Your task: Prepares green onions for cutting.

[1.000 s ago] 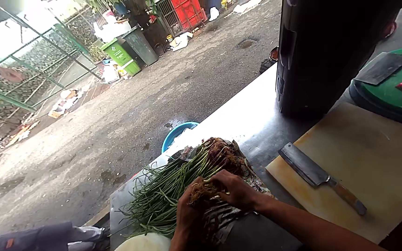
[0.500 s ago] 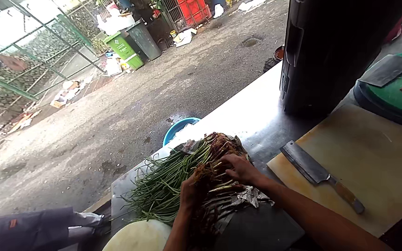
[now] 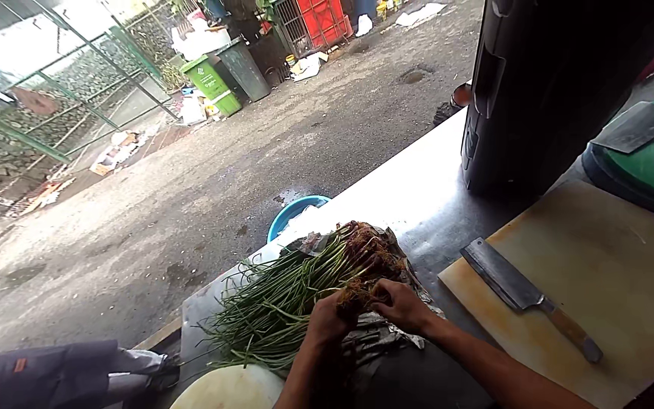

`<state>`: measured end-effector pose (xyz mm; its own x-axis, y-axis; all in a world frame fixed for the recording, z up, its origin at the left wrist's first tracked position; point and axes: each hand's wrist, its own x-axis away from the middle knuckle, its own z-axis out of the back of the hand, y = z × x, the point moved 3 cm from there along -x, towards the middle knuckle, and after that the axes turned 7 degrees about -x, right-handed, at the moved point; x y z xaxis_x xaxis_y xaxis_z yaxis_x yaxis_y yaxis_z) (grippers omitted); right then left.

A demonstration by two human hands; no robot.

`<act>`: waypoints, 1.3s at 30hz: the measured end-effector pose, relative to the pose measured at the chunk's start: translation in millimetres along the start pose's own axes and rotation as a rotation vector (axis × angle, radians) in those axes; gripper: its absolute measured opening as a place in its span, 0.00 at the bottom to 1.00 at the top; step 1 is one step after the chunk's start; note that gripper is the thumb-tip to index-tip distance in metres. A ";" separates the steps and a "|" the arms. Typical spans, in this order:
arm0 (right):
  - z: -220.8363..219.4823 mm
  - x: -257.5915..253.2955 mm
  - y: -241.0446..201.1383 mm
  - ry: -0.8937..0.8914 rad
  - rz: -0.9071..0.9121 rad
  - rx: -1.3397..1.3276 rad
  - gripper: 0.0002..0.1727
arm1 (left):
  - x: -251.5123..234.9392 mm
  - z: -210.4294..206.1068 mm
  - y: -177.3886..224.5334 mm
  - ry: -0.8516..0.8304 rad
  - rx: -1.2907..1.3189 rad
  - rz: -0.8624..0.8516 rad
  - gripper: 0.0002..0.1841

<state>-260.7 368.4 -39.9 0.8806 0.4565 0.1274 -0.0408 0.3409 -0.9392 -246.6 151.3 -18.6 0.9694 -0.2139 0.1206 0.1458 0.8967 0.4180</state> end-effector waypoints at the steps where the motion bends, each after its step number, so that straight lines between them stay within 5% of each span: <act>1: 1.1 -0.7 -7.1 0.035 0.009 -0.057 0.15 | 0.6 -2.0 -1.5 0.010 0.008 -0.012 0.19; 11: -9.4 -3.7 -33.4 0.074 0.106 -0.236 0.16 | 6.7 3.5 -16.6 0.135 0.135 -0.016 0.25; 16: -28.7 9.7 -46.7 0.010 0.167 -0.241 0.58 | 21.4 -0.1 -3.6 0.253 0.042 -0.024 0.20; 20: -43.6 -1.3 -44.5 0.159 0.153 -0.263 0.52 | 21.3 -11.2 3.6 0.285 -0.022 0.024 0.19; 24: -42.1 -23.6 -60.6 0.115 0.240 -0.201 0.40 | 14.6 9.0 3.1 0.191 0.027 0.061 0.17; 30: -38.7 -40.0 -102.5 0.110 0.338 -0.065 0.35 | 12.4 48.3 -17.4 -0.048 0.224 0.004 0.29; 33: -47.1 -44.8 -115.0 0.109 0.401 -0.017 0.33 | 18.1 50.4 -26.4 -0.003 0.185 0.056 0.25; 35: -41.8 -49.8 -123.1 0.032 0.430 -0.018 0.38 | 18.6 50.0 -29.2 0.068 0.178 0.074 0.22; 37: -28.6 -55.0 -121.1 -0.102 0.423 -0.084 0.55 | 21.2 54.9 -36.6 0.125 0.246 0.069 0.21; 39: -15.1 -57.6 -100.4 -0.041 0.442 -0.022 0.59 | 22.5 66.3 -47.5 0.191 0.263 0.041 0.16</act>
<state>-300.1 295.5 42.2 0.7616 0.5866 -0.2755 -0.3986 0.0889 -0.9128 -244.8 78.2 24.0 0.9965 -0.0812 -0.0184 0.0742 0.7666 0.6378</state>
